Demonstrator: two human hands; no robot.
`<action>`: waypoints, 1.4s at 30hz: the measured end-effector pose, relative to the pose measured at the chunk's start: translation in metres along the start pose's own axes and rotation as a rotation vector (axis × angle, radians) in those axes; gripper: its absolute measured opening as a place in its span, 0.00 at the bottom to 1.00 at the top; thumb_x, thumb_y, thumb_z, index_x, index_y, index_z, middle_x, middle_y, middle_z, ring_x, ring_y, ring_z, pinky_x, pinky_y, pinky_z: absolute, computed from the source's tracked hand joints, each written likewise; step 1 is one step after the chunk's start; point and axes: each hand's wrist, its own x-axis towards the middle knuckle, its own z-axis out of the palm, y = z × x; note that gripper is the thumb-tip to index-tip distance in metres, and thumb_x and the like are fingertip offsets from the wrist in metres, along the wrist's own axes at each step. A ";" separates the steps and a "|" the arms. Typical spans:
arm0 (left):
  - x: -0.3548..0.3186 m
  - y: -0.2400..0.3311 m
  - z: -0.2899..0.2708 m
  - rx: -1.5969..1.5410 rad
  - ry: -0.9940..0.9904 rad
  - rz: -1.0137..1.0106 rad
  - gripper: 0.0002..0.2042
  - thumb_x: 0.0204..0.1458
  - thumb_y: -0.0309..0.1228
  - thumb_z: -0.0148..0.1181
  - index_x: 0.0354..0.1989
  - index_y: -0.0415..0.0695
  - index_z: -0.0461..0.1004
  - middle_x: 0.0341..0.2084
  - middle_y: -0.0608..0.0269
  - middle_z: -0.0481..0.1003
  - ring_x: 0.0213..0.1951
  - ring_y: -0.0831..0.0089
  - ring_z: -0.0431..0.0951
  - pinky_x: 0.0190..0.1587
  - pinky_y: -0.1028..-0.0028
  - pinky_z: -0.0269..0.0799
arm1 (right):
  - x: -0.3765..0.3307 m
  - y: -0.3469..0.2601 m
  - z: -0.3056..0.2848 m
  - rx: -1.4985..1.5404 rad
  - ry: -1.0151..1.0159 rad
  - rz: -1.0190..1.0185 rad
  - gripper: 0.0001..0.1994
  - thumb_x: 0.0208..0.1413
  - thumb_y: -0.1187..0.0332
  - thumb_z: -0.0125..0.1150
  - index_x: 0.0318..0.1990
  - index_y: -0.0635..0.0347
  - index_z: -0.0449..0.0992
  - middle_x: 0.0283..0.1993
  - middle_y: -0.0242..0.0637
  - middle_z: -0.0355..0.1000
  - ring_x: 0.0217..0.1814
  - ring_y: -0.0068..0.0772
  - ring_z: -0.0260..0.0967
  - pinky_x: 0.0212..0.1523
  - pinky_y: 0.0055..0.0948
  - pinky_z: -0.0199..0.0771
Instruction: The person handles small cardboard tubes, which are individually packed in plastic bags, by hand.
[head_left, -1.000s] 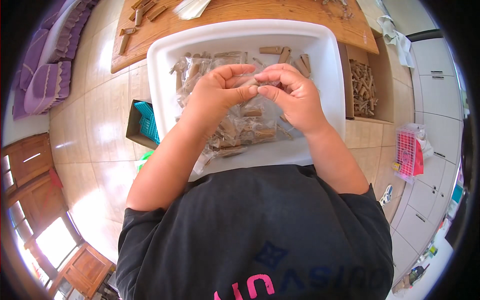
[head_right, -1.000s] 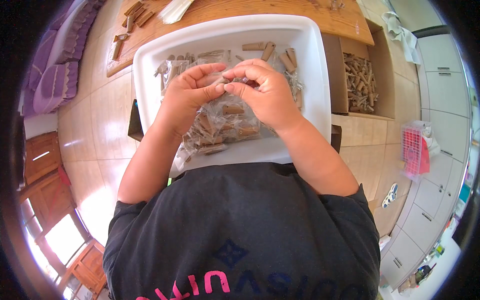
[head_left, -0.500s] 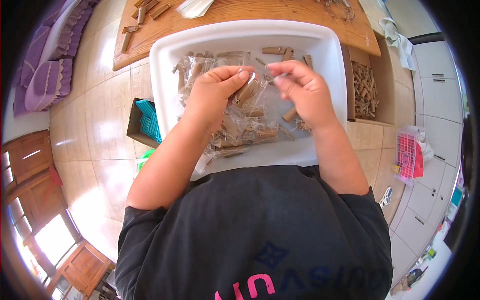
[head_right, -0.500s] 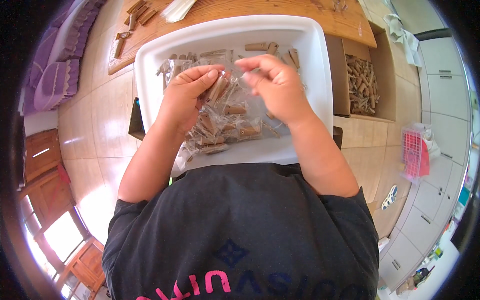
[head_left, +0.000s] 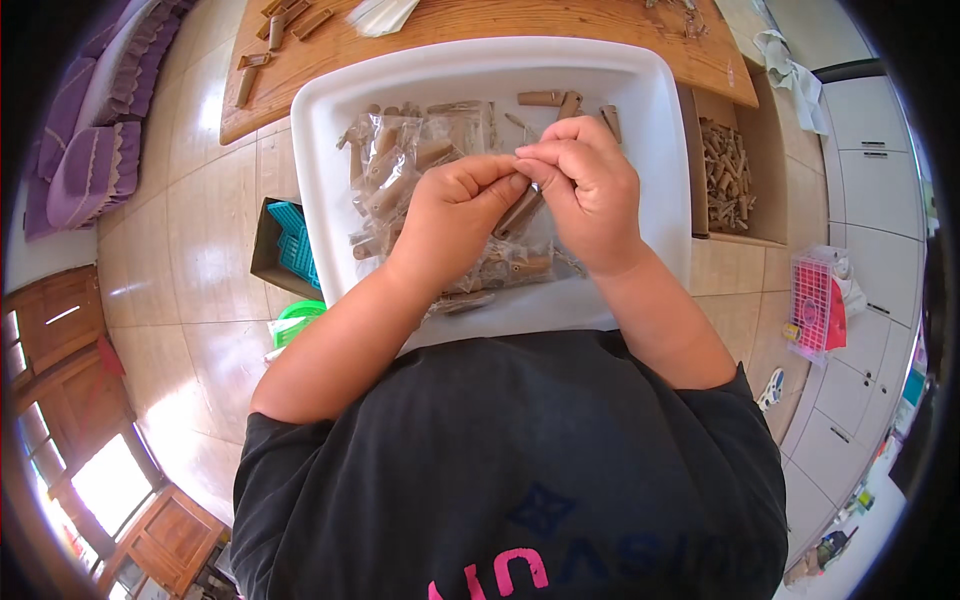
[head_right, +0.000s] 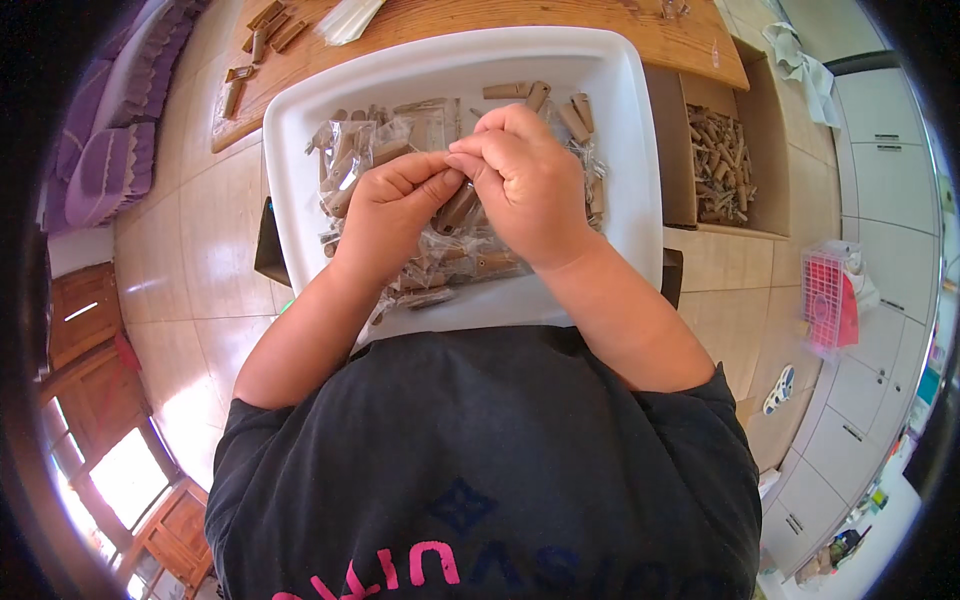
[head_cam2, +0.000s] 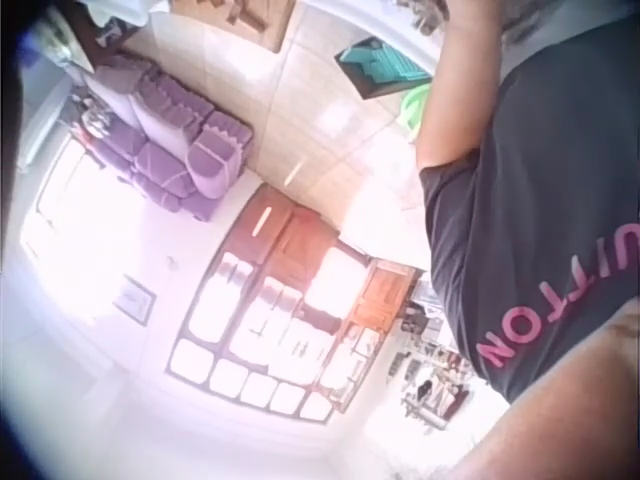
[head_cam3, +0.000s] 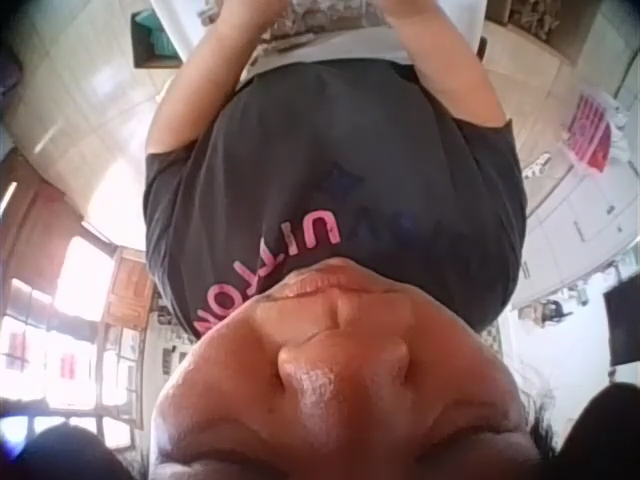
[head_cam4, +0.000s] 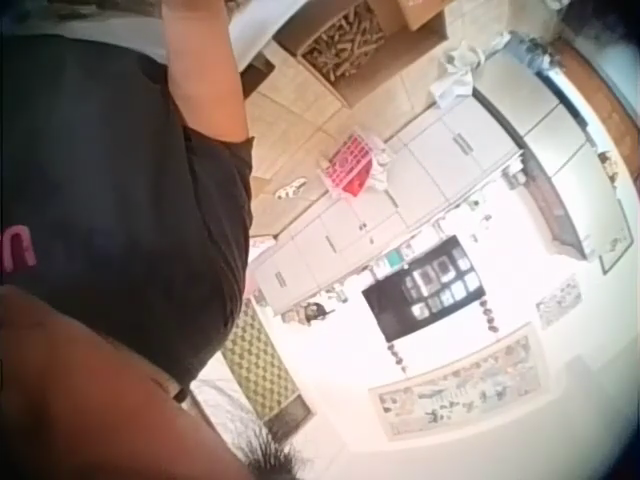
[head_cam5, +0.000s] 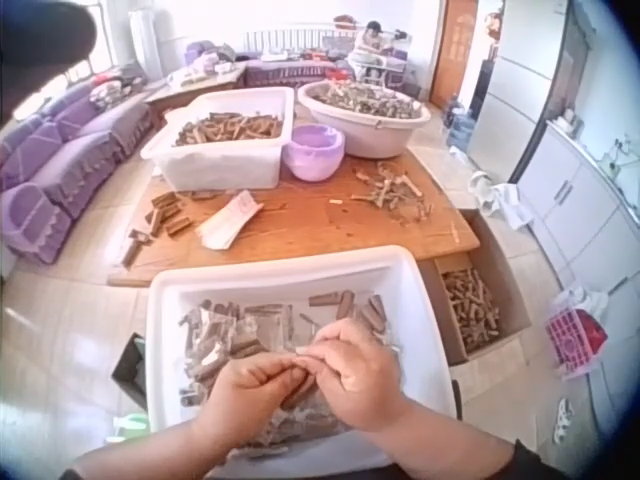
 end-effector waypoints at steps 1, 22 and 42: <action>0.000 -0.002 0.000 0.000 -0.001 0.000 0.08 0.53 0.26 0.54 0.39 0.36 0.75 0.27 0.72 0.72 0.30 0.88 0.65 0.32 0.85 0.64 | -0.001 0.001 0.000 0.001 0.006 0.011 0.03 0.43 0.75 0.63 0.27 0.61 0.74 0.29 0.34 0.67 0.24 0.27 0.66 0.24 0.22 0.66; 0.008 0.008 -0.018 -0.128 0.155 -0.023 0.09 0.53 0.26 0.54 0.40 0.36 0.74 0.32 0.63 0.76 0.31 0.80 0.73 0.36 0.82 0.69 | 0.003 0.010 -0.018 0.741 -0.235 0.935 0.07 0.54 0.68 0.57 0.35 0.61 0.73 0.28 0.29 0.70 0.28 0.15 0.64 0.30 0.15 0.63; 0.007 0.008 -0.025 -0.377 0.083 -0.095 0.08 0.54 0.26 0.48 0.34 0.38 0.73 0.29 0.65 0.75 0.30 0.81 0.73 0.33 0.80 0.71 | -0.006 0.008 -0.006 0.579 -0.106 0.571 0.05 0.53 0.73 0.56 0.35 0.64 0.73 0.29 0.28 0.71 0.29 0.13 0.63 0.31 0.15 0.64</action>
